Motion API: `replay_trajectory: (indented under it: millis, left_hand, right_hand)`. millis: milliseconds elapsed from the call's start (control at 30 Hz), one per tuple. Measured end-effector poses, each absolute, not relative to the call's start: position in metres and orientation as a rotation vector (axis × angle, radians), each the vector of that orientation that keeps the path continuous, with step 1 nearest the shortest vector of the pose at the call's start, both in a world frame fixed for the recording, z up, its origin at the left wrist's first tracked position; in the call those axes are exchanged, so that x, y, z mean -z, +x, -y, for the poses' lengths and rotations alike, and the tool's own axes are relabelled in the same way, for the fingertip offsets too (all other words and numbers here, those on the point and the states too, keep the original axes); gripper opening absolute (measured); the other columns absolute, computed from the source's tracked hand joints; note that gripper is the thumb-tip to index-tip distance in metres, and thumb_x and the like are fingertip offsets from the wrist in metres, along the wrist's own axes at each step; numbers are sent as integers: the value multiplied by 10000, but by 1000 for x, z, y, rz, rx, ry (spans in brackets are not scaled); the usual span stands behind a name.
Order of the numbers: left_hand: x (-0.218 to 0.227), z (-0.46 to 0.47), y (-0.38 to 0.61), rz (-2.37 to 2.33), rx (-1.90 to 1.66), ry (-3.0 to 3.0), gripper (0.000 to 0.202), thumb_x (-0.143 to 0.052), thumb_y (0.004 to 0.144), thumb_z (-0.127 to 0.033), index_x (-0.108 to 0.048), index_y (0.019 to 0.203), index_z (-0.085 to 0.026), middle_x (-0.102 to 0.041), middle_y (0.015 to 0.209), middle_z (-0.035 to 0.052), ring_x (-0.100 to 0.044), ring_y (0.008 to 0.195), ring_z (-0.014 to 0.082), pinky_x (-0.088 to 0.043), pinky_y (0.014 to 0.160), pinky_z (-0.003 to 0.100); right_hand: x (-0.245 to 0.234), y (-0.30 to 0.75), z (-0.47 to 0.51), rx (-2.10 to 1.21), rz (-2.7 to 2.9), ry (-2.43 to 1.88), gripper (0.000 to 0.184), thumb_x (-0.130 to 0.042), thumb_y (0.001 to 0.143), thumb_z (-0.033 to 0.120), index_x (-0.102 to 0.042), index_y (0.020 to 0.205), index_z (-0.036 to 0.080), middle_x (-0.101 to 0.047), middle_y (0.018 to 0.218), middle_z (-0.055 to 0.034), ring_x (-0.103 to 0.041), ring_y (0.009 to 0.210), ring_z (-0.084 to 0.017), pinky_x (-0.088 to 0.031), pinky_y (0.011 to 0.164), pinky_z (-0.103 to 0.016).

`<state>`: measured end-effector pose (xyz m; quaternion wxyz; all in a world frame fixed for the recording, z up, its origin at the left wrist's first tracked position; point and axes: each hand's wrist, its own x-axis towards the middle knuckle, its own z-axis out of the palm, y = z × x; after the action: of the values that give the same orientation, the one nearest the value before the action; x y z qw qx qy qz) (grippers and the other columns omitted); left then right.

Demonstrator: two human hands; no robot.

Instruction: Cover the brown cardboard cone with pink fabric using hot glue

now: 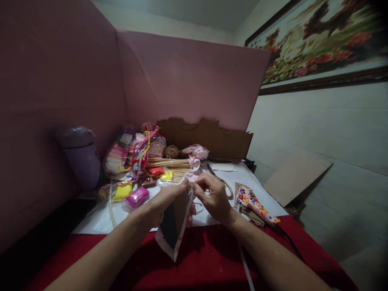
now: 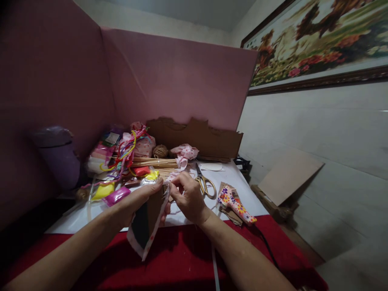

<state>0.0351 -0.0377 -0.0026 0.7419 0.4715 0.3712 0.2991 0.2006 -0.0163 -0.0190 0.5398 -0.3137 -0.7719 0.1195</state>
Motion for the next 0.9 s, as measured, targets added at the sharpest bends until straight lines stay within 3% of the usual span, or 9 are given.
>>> replay_trajectory:
  millis: [200,433,600,767,900]
  left_hand:
    - [4,36,35,-762,-672,1008,583,-446,745,-681,-617,854,-135,-648,682,87,-612,537,190,-482,510,302]
    - [13,32,33,-825,-680,1120,691,-383,727,-735,-644,742,-95,-651,710,123,-612,558,202,-491,555,339]
    - [10,34,34,-778,-704,1094,644,-419,724,-721,-631,752,-113,-645,669,98,-612,560,194,-491,541,316]
    - [-1,38,37,-758,-697,1003,589,-448,735,-693,-616,808,-133,-647,652,72,-608,517,178,-484,492,286]
    - [0,38,36,-693,-710,1002,593,-426,756,-683,-620,807,-125,-654,672,79,-613,530,173,-489,511,282]
  right_hand:
    - [17,203,17,-362,1849,-748,152,-536,855,259,-568,729,181,-537,720,-11,-503,645,-126,-411,590,-240]
    - [18,200,18,-349,1878,-817,167,-550,846,284,-561,715,181,-540,667,0,-481,581,-117,-405,560,-237]
    - [19,201,19,-373,1890,-812,132,-554,844,290,-575,762,189,-560,726,-18,-502,620,-130,-415,584,-251]
    - [20,202,16,-568,1802,-806,133,-559,840,325,-591,829,197,-577,746,-17,-523,626,-135,-431,577,-255]
    - [21,202,14,-791,1714,-773,223,-492,873,378,-604,916,189,-574,737,-14,-512,575,-124,-422,489,-238]
